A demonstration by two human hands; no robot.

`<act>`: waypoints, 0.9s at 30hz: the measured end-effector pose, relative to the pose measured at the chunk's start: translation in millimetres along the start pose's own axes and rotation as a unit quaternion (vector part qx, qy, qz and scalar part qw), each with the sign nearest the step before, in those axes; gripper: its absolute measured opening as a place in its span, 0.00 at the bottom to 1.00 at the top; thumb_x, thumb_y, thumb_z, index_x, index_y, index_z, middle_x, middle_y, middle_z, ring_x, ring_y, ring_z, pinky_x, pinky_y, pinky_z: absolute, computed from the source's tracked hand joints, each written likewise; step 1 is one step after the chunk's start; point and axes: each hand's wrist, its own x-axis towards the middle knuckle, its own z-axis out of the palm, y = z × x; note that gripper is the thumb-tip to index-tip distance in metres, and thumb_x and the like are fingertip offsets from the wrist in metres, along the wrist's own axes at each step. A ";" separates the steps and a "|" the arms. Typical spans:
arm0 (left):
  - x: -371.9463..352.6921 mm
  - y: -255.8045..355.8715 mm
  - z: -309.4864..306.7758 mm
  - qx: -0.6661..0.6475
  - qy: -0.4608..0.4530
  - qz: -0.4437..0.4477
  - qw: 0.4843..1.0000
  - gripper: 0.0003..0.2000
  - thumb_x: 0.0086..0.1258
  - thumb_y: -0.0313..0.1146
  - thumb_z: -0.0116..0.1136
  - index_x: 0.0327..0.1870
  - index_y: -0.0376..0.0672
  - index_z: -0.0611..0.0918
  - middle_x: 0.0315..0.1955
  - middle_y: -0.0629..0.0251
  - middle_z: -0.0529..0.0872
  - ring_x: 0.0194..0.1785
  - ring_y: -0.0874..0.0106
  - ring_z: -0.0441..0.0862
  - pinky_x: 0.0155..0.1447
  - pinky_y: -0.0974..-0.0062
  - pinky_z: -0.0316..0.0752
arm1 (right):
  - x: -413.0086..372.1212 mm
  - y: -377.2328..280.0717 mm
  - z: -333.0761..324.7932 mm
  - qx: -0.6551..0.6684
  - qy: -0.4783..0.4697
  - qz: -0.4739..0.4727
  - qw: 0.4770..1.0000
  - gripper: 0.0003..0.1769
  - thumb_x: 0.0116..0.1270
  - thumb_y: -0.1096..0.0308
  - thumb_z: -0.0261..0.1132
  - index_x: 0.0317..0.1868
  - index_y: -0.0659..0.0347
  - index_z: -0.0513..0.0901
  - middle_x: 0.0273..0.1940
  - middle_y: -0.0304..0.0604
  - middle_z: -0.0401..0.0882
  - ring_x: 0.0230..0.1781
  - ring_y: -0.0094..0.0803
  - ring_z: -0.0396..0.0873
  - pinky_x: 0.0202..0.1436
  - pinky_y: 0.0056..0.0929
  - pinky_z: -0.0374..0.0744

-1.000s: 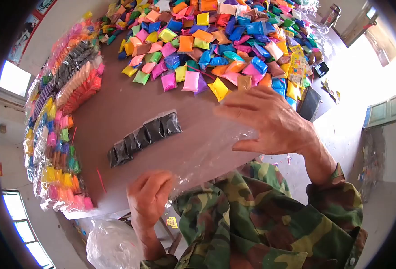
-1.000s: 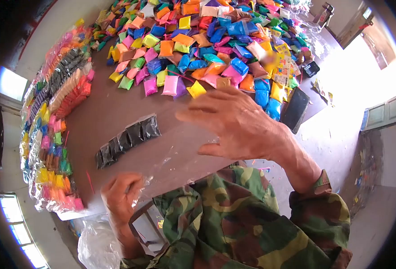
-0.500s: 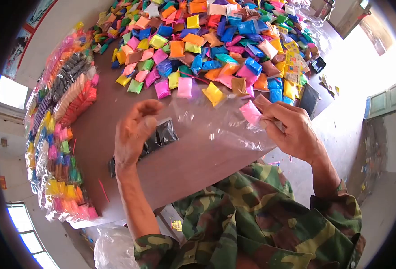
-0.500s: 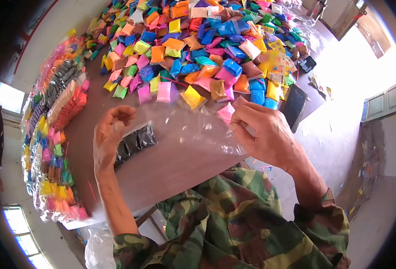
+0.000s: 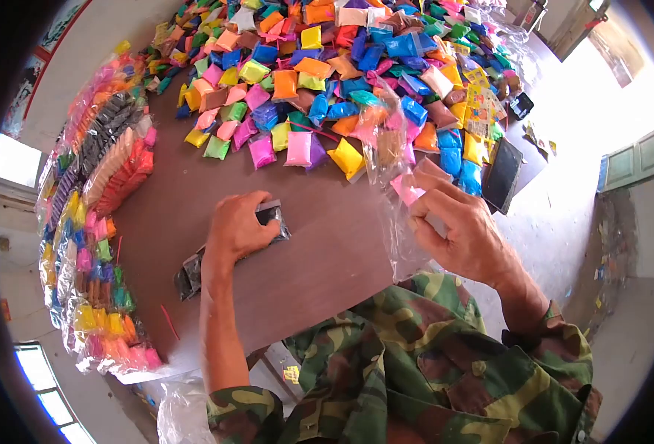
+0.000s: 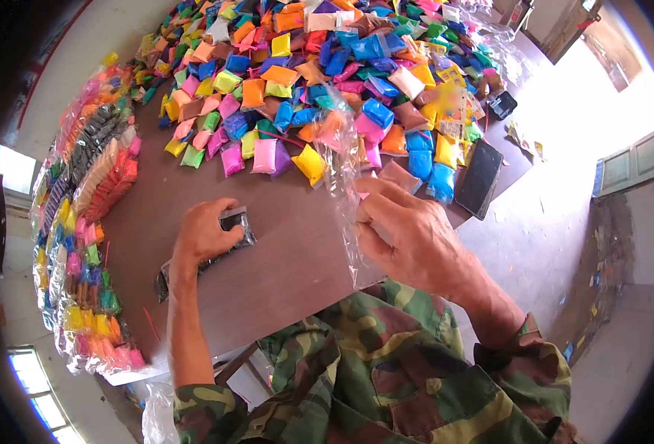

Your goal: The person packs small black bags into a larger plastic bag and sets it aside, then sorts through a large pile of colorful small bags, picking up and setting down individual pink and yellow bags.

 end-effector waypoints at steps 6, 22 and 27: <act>3.0 -1.7 10.6 0.004 0.004 0.043 0.999 0.23 0.55 0.44 0.75 0.51 0.43 0.90 0.46 0.55 0.91 0.54 0.50 0.87 0.65 0.53 0.79 | -4.3 -3.0 2.8 0.072 -0.062 0.033 0.995 0.06 0.69 0.75 0.70 0.42 0.65 0.80 0.60 0.53 0.85 0.43 0.55 0.88 0.45 0.47 0.86; -47.8 49.4 7.4 -0.159 0.180 0.087 0.967 0.24 0.65 0.26 0.79 0.60 0.40 0.83 0.48 0.59 0.89 0.47 0.62 0.89 0.58 0.66 0.82 | 0.0 -12.6 30.2 0.124 -0.140 0.069 0.980 0.08 0.73 0.74 0.66 0.48 0.66 0.77 0.42 0.54 0.83 0.44 0.59 0.86 0.44 0.52 0.82; -21.9 107.3 6.8 -0.614 0.272 0.051 0.739 0.24 0.74 0.34 0.79 0.63 0.32 0.80 0.47 0.68 0.87 0.49 0.81 0.83 0.54 0.79 0.80 | -1.5 -19.4 53.1 0.132 -0.101 0.055 0.985 0.08 0.71 0.73 0.67 0.46 0.67 0.78 0.49 0.56 0.84 0.46 0.60 0.86 0.47 0.48 0.85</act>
